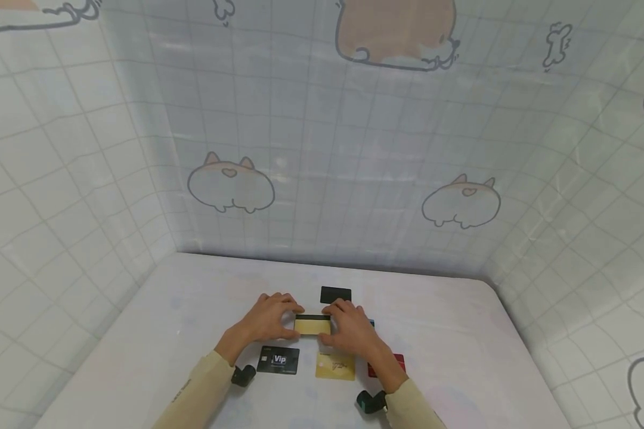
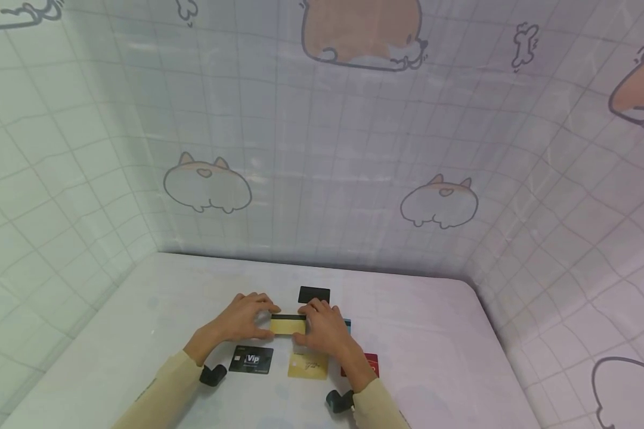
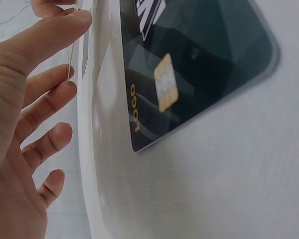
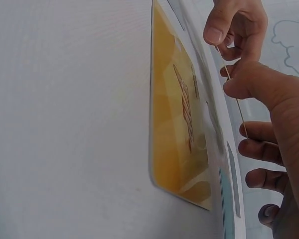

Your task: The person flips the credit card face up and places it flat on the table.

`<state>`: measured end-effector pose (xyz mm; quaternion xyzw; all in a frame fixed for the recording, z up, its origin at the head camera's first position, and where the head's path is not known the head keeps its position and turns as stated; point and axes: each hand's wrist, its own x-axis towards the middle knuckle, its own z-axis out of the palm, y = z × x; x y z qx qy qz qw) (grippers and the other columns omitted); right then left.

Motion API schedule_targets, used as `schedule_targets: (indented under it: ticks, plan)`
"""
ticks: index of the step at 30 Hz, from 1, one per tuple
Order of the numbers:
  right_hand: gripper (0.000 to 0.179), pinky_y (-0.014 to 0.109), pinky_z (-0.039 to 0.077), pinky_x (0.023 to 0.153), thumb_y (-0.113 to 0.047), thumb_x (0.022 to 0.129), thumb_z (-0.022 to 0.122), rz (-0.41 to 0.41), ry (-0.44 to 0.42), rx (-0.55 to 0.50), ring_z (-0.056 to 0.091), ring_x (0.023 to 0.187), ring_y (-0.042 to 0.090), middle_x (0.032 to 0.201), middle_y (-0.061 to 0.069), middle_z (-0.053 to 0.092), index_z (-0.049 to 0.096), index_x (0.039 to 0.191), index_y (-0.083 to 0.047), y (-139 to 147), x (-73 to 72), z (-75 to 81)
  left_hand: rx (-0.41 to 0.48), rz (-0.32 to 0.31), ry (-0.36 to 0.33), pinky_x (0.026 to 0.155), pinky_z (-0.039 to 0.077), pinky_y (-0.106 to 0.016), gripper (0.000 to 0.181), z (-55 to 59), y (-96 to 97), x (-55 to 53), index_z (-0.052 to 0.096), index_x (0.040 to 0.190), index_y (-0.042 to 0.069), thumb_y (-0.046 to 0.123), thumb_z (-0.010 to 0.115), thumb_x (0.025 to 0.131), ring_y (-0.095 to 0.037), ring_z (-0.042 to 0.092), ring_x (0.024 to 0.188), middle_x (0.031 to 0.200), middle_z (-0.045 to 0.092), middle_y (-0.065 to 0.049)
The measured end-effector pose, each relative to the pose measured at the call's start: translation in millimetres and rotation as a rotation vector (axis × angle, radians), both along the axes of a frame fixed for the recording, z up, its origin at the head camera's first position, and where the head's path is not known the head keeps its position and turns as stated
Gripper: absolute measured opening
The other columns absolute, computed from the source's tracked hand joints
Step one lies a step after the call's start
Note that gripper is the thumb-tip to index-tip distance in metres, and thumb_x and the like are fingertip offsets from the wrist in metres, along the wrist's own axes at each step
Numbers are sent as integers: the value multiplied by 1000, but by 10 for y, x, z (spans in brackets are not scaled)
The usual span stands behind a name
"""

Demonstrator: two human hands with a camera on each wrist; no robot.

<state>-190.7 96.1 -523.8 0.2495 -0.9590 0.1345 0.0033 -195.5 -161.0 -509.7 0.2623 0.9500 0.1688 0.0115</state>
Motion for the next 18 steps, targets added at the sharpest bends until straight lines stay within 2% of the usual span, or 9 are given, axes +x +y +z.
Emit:
schedule_targets:
  ticks: [12, 18]
  plan:
    - [68, 40, 45, 92, -60, 82, 73, 11, 11, -22, 53, 112, 16, 124, -4, 56, 60, 139, -25, 28, -6, 34, 8, 10, 23, 95, 38, -50, 54, -12, 13, -5, 72, 122, 28, 58, 80, 77, -14, 57, 108, 116, 63, 13]
    - [62, 40, 43, 91, -59, 81, 74, 7, 18, -71, 51, 109, 15, 119, -5, 55, 65, 132, -24, 44, 11, 81, 10, -3, 18, 94, 38, -50, 53, -23, 39, -4, 71, 123, 27, 56, 79, 79, -15, 56, 108, 117, 63, 12]
